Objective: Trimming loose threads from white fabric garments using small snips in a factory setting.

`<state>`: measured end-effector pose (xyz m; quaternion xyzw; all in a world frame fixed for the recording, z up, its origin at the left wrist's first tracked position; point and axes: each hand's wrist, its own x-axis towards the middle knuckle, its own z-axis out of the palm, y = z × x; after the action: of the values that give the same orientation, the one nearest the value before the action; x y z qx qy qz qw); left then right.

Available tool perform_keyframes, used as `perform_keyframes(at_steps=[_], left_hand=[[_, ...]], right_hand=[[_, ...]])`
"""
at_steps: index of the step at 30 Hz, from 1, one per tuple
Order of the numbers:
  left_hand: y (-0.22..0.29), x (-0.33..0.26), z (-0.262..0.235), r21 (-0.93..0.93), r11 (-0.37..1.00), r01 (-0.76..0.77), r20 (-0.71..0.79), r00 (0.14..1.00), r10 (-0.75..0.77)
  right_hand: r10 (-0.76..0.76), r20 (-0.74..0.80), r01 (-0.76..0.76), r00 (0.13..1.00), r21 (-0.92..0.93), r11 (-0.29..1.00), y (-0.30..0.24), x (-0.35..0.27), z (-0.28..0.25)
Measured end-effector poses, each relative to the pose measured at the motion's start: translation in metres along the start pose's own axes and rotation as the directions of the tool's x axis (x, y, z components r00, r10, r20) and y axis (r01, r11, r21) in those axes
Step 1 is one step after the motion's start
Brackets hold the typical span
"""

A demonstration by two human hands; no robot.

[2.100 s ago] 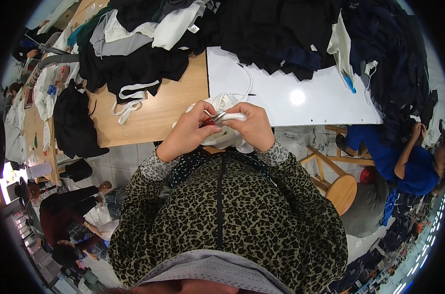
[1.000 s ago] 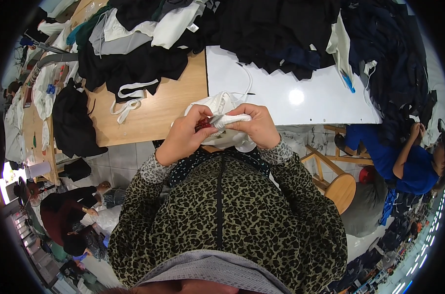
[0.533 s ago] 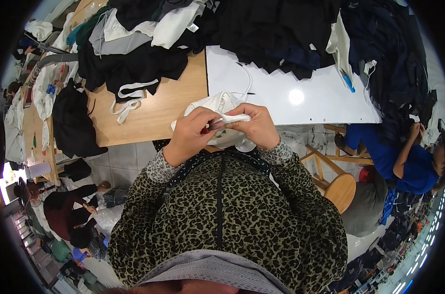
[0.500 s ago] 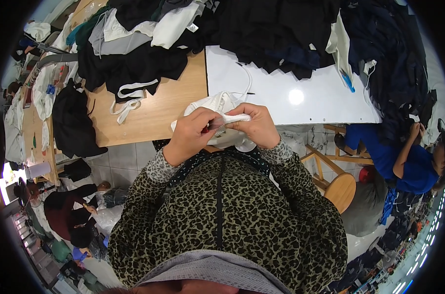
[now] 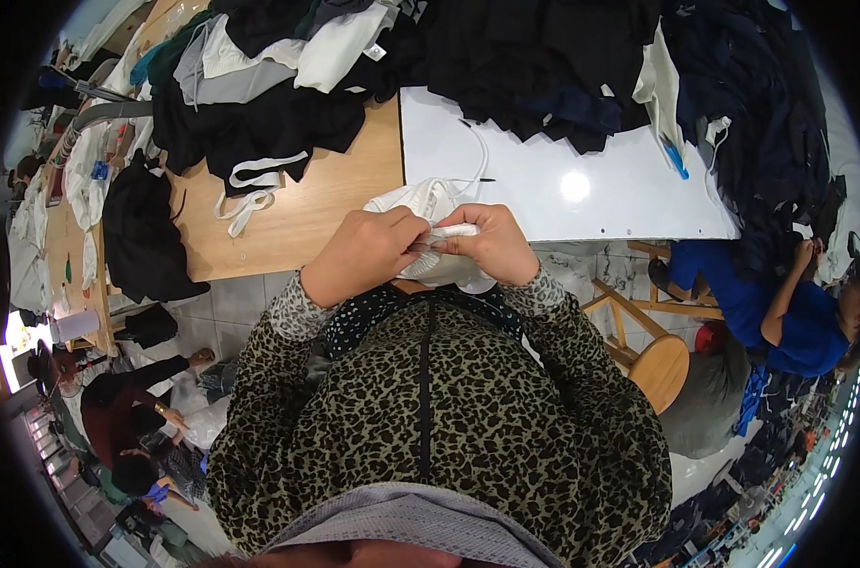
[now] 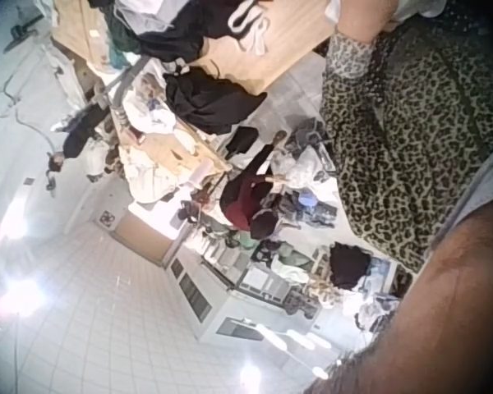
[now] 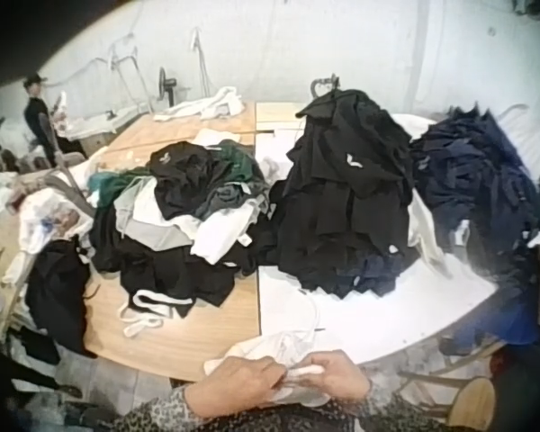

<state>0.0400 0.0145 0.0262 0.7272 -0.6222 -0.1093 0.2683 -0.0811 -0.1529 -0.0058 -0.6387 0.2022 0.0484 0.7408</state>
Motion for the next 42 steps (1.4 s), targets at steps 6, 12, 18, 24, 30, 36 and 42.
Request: perform_keyframes(at_steps=[6, 12, 18, 24, 30, 36, 42], left_hand=[[-0.013, 0.003, 0.011, -0.470, 0.877, 0.104, -0.136, 0.973, -0.188], [-0.002, -0.008, 0.006, -0.615, 0.737, 0.280, -0.095, 0.902, -0.421], [0.018, -0.016, 0.019, -0.602, 0.728, 0.328, -0.093, 0.877, -0.471], [0.022, -0.013, 0.026, -0.597, 0.731, 0.330, -0.132, 0.859, -0.495], [0.023, -0.012, 0.026, -0.598, 0.723, 0.345, -0.111, 0.858, -0.501], [0.021, -0.010, 0.028, -0.597, 0.730, 0.334, -0.115, 0.865, -0.489], [0.013, -0.011, 0.032, -0.694, 0.656, 0.298, -0.088, 0.869, -0.488]], right_hand=[[-0.012, 0.008, 0.011, 1.000, 0.062, 0.998, -0.006, -0.002, 0.002], [-0.091, -0.106, 0.099, 0.990, 0.081, 0.992, -0.003, -0.003, 0.005], [-0.358, -0.261, 0.305, 0.896, -0.223, 0.926, 0.001, -0.005, 0.015], [-0.513, -0.291, 0.371, 0.807, -0.427, 0.825, 0.000, -0.009, 0.021], [-0.543, -0.293, 0.397, 0.787, -0.434, 0.809, 0.001, -0.008, 0.021], [-0.535, -0.291, 0.393, 0.794, -0.426, 0.815, -0.001, -0.009, 0.021], [-0.513, -0.270, 0.376, 0.815, -0.428, 0.822, -0.003, -0.010, 0.020]])
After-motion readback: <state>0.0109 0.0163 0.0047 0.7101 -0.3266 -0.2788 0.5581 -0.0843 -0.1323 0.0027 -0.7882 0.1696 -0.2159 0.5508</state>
